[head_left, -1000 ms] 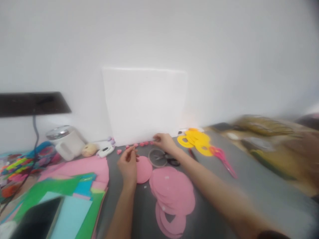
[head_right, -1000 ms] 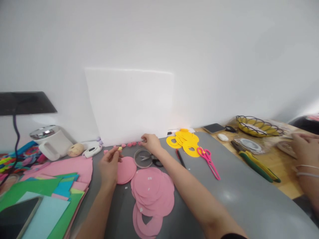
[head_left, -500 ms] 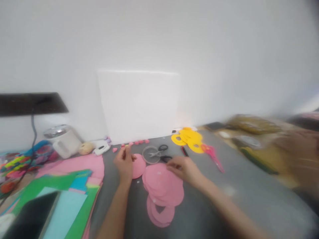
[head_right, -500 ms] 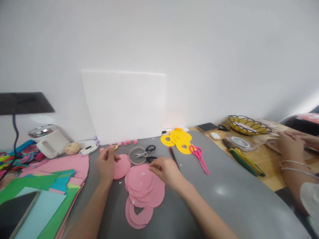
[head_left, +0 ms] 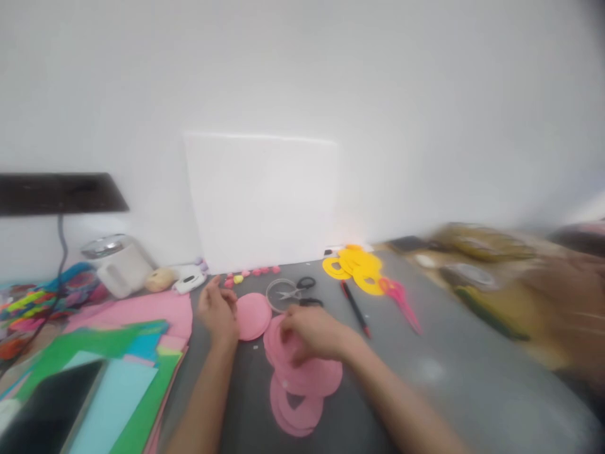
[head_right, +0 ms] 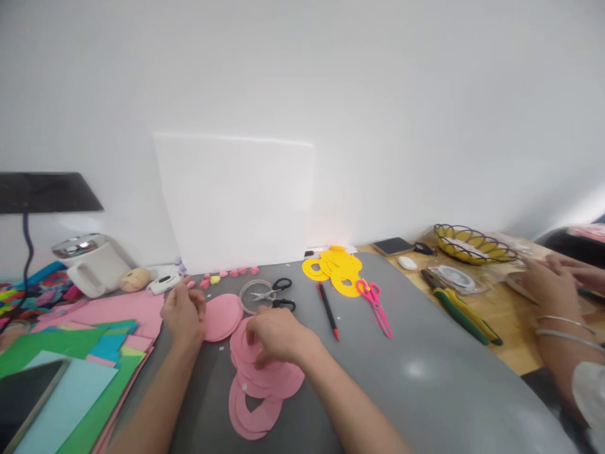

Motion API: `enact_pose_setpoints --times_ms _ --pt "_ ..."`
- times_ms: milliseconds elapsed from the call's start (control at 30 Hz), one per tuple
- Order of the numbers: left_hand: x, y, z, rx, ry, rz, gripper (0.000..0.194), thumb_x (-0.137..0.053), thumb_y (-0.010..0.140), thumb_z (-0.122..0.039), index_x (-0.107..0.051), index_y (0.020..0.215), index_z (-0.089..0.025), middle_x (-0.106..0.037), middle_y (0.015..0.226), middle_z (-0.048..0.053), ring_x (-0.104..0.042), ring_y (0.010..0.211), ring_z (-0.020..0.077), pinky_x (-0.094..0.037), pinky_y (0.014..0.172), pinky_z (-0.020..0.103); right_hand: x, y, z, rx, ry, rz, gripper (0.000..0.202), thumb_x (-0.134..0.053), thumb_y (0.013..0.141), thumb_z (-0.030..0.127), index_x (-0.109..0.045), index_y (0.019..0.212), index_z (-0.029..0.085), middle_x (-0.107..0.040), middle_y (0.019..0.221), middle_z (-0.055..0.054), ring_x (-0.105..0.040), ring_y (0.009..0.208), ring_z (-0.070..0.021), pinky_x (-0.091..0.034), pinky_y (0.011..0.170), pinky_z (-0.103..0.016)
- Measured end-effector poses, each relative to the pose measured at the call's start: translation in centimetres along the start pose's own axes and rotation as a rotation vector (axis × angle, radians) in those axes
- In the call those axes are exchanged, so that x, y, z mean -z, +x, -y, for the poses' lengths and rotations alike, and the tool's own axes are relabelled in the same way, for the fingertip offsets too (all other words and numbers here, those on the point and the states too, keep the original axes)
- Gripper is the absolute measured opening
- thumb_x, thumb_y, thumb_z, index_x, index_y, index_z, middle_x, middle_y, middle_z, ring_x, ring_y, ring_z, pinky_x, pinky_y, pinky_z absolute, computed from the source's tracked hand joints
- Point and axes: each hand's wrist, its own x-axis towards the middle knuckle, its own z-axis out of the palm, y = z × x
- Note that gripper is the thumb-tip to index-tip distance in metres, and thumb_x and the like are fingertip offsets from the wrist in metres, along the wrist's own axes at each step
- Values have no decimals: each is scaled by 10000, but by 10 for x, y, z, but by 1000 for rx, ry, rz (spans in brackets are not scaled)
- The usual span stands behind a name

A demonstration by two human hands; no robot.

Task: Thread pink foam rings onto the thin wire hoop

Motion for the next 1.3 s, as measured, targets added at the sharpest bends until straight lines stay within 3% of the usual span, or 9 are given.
enact_pose_setpoints --times_ms 133,233,433,567,667,833,1033,1200,1300 --pt "1 2 -1 6 -12 -9 263 -542 764 -346 -594 892 -123 -458 366 -98 -272 235 38 -174 256 141 8 16 -6 96 246 86 55 -690 596 154 -676 589 207 -628 570 29 -527 487 -94 -336 446 -183" --pt "0 -1 -3 -7 11 71 248 -557 766 -364 -605 856 -138 -457 377 -92 -270 242 34 -158 260 141 8 20 -21 208 661 103 23 -680 646 207 -685 650 186 -660 649 19 -585 591 -116 -427 531 -188" --pt "-3 -12 -4 -35 161 464 324 -536 782 -459 -654 808 -158 -586 552 -10 -318 274 28 -207 293 181 -4 25 -45 37 1416 -327 181 -698 688 314 -620 636 160 -658 781 -10 -577 602 -94 -463 567 -212" --pt "-7 -20 -5 31 302 647 273 -634 701 -418 -676 830 -181 -656 650 23 -402 298 55 -290 322 210 -9 29 -45 33 1659 -363 195 -714 683 312 -603 632 159 -644 1015 -39 -621 742 -112 -490 617 -210" --pt "-8 -22 -4 48 324 712 264 -667 678 -365 -672 886 -202 -666 713 24 -452 346 70 -325 354 214 -11 30 -42 33 1721 -325 185 -723 681 306 -615 648 160 -664 935 -36 -623 729 -107 -489 618 -202" --pt "-5 -19 0 26 363 708 158 -701 658 -328 -660 637 -177 -494 404 -43 -408 348 73 -324 384 205 -13 31 -39 -14 1680 -332 205 -730 669 333 -625 661 158 -681 843 -37 -610 650 -99 -473 590 -206" --pt "-6 -17 -4 162 20 669 189 -708 661 -337 -642 657 -160 -587 492 -15 -519 433 107 -400 429 218 -11 30 -38 -116 1520 -445 298 -661 726 421 -661 848 149 -680 823 -44 -612 681 -120 -474 650 -243" --pt "-9 -11 -11 298 -256 584 226 -798 559 -295 -661 637 -134 -673 602 25 -617 518 138 -473 469 215 -7 29 -34 -43 1544 -253 395 -589 774 467 -634 1005 151 -674 889 -81 -616 724 -146 -476 636 -262" --pt "-5 -5 -12 422 -419 524 197 -804 567 -236 -669 660 -127 -695 674 31 -640 576 128 -516 526 200 -5 28 -32 -62 1483 -271 377 -626 748 440 -642 989 150 -666 868 -71 -580 606 -103 -449 556 -225"
